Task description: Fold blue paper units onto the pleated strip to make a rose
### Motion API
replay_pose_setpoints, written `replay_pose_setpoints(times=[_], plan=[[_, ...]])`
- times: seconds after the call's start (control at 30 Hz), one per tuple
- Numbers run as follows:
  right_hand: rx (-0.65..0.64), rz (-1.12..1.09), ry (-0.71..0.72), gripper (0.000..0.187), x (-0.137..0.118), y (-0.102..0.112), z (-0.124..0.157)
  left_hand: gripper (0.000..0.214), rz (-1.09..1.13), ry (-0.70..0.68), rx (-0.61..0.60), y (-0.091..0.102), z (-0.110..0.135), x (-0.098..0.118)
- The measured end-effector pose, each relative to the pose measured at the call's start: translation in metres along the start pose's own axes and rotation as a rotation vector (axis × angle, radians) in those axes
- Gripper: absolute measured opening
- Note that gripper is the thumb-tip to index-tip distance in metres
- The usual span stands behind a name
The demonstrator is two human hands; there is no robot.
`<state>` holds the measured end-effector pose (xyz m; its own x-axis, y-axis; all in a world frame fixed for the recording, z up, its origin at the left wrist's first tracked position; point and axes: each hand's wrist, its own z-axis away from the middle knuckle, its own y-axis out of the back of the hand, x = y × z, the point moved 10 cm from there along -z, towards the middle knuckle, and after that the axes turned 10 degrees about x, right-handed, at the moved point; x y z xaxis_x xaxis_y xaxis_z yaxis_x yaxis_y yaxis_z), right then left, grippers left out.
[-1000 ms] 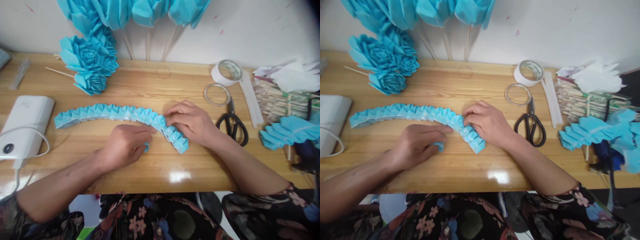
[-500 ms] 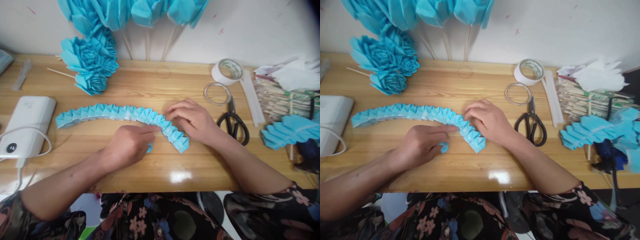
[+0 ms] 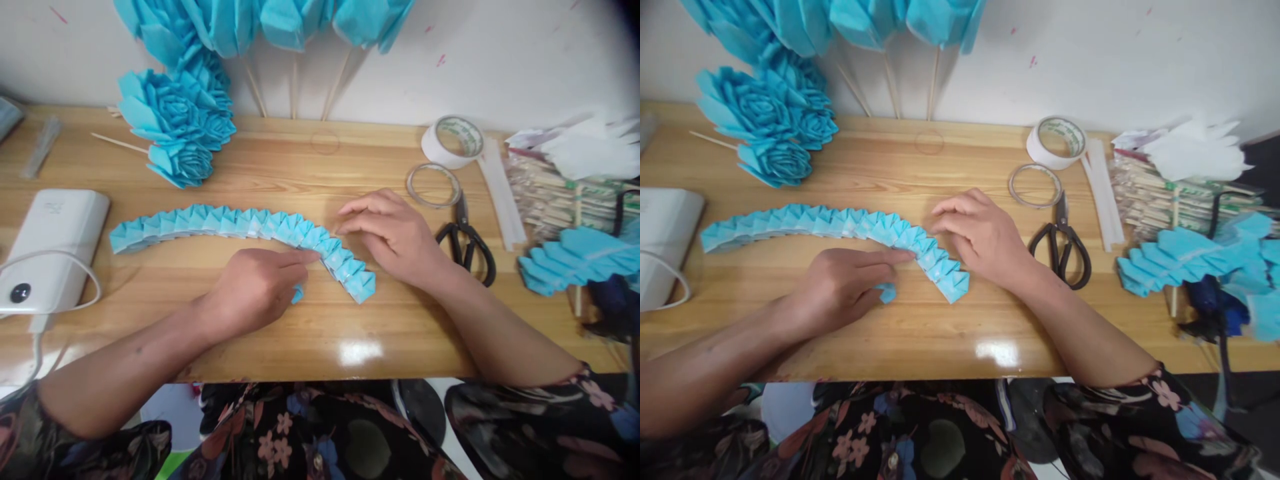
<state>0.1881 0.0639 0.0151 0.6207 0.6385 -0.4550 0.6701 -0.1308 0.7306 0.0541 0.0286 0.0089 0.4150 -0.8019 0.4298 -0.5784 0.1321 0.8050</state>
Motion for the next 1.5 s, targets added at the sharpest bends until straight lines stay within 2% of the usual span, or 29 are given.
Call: replay_pose_setpoints(times=[0.13,0.3,0.5,0.7,0.93,1.1,1.27,1.5], plan=[[-0.012,-0.024,0.049,0.032,-0.008,-0.004,0.001,0.021,0.018,-0.004,-0.001,0.0,-0.001,0.001],[-0.045,0.004,0.074,0.03,-0.005,-0.015,0.004,0.021,0.016,-0.004,0.004,0.003,-0.002,0.001],[-0.034,-0.035,0.069,0.031,-0.005,-0.013,0.003,0.021,0.098,-0.037,0.074,0.014,-0.001,0.01],[-0.056,-0.038,0.065,0.031,-0.006,-0.014,0.002,0.021,0.143,-0.031,-0.019,-0.003,-0.001,0.013],[-0.031,-0.083,0.008,0.036,-0.007,0.005,-0.001,0.019,0.153,-0.018,-0.065,-0.009,-0.002,0.01],[-0.105,-0.076,0.044,0.033,-0.01,-0.006,0.003,0.023,0.15,-0.019,-0.05,-0.007,-0.002,0.01],[-0.124,-0.044,0.025,0.034,-0.001,-0.012,0.006,0.023,0.154,-0.015,-0.053,-0.005,-0.004,0.01],[-0.069,0.006,0.015,0.036,0.006,0.009,0.005,0.023,0.207,0.0,-0.036,-0.003,-0.003,0.008]])
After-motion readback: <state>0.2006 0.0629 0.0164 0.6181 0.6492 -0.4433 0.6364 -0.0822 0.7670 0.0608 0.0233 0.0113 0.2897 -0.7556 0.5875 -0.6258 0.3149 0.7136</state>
